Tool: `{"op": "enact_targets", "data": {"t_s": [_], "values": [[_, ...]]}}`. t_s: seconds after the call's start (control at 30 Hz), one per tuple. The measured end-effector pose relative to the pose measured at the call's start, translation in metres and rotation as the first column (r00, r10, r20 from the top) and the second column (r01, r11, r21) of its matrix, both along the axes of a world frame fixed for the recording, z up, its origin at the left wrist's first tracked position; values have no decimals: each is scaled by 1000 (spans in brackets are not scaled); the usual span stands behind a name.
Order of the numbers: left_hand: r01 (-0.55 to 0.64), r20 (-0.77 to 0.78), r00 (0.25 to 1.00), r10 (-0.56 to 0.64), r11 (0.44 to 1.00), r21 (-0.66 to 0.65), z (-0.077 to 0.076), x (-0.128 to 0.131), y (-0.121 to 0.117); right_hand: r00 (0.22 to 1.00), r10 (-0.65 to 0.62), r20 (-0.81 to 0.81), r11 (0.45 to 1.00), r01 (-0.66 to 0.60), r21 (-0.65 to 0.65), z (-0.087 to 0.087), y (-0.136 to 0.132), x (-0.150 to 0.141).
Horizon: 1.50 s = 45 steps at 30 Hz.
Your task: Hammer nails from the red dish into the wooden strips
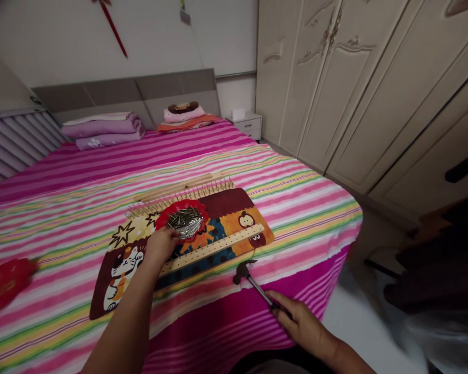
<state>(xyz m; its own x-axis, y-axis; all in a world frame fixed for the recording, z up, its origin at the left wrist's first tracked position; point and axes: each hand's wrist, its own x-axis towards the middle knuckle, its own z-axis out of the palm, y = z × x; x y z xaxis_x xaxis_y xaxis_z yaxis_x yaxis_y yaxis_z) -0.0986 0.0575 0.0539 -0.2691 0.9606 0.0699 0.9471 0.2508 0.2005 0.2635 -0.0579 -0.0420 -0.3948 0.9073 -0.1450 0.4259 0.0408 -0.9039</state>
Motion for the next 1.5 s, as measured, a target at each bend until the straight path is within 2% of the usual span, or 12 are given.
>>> {"op": "enact_targets", "data": {"t_s": [0.1,0.2,0.3,0.4,0.5,0.6,0.8,0.9,1.0,1.17,1.23,1.5], "values": [[-34,-84,996,24,991,-126,0,5,11,999,-35,-34,999,34,-29,0,0,-3],[19,-82,996,-28,994,-111,-1,0,11,998,-40,-47,994,35,-103,-4,-1,-3],[27,9,1000,-27,998,-57,-2,-12,7,996,-51,-71,985,39,-166,-6,-3,-5],[-13,221,975,6,1000,27,-2,-22,3,993,-61,-96,981,42,-190,-6,-3,-7],[-85,452,891,42,994,74,0,-29,-1,993,-63,-96,974,40,-223,-5,-3,-8],[-151,607,792,66,984,90,0,-33,-6,995,-59,-84,969,37,-244,-5,-3,-8],[-280,902,432,-1,951,135,-4,-37,-15,993,-84,-85,967,60,-247,-4,-2,-8],[-326,943,333,-11,937,126,-1,-36,-18,992,-95,-85,974,74,-214,-2,-2,-9],[-358,961,276,-9,927,112,3,-33,-21,994,-85,-73,971,67,-231,-1,-2,-8],[-399,964,265,15,912,95,9,-30,-26,994,-84,-69,958,62,-280,-4,-3,-9],[-417,972,234,38,907,64,10,-31,-30,994,-85,-72,959,62,-277,-6,-3,-9],[-453,991,106,86,891,-29,15,-43,-60,994,-77,-80,961,53,-270,0,-4,-8]]}}
